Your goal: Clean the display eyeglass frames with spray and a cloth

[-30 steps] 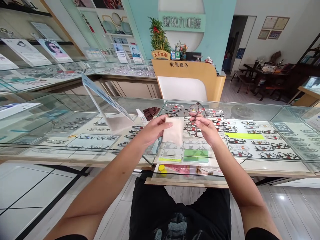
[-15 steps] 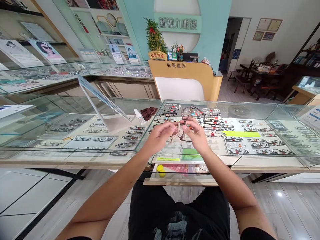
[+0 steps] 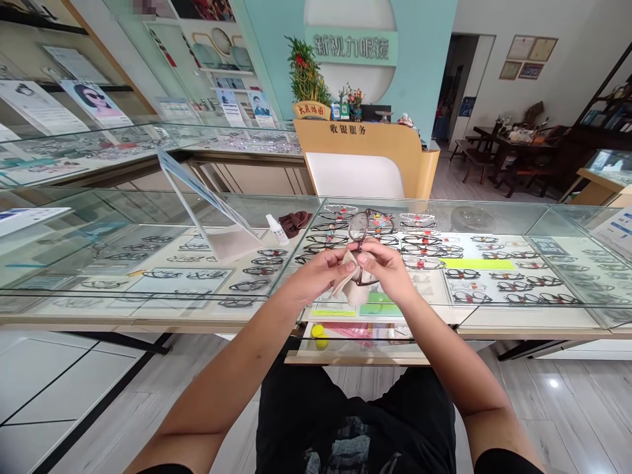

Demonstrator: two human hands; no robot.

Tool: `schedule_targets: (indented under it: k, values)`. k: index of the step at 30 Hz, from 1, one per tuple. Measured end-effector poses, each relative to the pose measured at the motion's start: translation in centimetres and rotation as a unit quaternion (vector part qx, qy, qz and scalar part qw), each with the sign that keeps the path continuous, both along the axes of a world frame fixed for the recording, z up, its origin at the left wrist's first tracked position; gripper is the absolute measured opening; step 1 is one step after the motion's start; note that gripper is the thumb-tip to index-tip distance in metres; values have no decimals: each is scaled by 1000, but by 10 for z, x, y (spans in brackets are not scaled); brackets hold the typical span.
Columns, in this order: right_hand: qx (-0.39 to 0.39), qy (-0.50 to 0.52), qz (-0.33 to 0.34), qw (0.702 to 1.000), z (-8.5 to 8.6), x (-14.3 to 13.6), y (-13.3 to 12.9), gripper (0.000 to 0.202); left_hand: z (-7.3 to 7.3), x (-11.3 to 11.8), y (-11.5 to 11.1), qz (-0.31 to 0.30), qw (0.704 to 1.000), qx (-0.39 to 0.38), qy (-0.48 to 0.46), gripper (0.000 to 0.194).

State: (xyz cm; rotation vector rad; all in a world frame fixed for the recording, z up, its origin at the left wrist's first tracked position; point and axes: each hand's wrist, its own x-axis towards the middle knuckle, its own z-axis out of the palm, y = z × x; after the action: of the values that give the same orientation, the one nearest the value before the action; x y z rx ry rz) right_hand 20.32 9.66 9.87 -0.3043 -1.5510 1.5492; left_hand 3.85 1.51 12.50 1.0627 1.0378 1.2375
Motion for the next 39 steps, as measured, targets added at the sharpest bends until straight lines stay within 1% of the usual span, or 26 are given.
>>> schedule_targets:
  k: [2, 3, 4, 5, 7, 8, 9, 10, 12, 15, 19, 25, 31, 36, 39]
  values:
    - [23, -12, -6, 1000, 5, 2, 0, 37, -1, 2, -1, 5, 1000, 5, -10, 58]
    - [39, -18, -28, 999, 8, 4, -2, 38, -1, 2, -1, 10, 1000, 13, -16, 57]
    - [55, -22, -69, 996, 10, 6, -4, 38, -2, 3, -1, 18, 999, 21, -25, 56]
    - [68, -20, -126, 990, 12, 9, -7, 37, -2, 3, -1, 29, 999, 29, -35, 57]
    - [73, -4, -248, 966, 11, 16, -17, 34, -3, 1, -2, 57, 996, 38, -58, 61]
    - [61, 2, -287, 956, 9, 19, -23, 36, -3, 0, -3, 71, 994, 43, -69, 62]
    - [39, 1, -301, 953, 5, 22, -30, 39, -3, -1, -3, 83, 992, 49, -79, 63]
    - [11, -12, -290, 957, 1, 24, -36, 43, -3, -2, -4, 93, 990, 56, -86, 63]
    - [-57, -54, -232, 970, -8, 25, -46, 47, -2, -4, -4, 106, 988, 70, -89, 63]
    - [-143, -93, -153, 973, -16, 21, -54, 44, -2, -2, -5, 115, 987, 78, -77, 62]
    - [-187, -105, -99, 972, -17, 15, -51, 48, -1, 1, -7, 117, 988, 78, -57, 62]
    - [-258, -101, -42, 960, -15, 11, -46, 56, 3, 2, -10, 127, 989, 75, -28, 65]
    - [-340, -76, -5, 937, -9, 9, -46, 58, 3, 2, -11, 127, 988, 82, -16, 64]
    - [-363, -49, 14, 930, -7, 10, -45, 55, 1, 3, -11, 126, 988, 85, -10, 63]
    - [-375, -60, 16, 925, -7, 10, -44, 56, 0, 3, -11, 132, 987, 88, -14, 64]
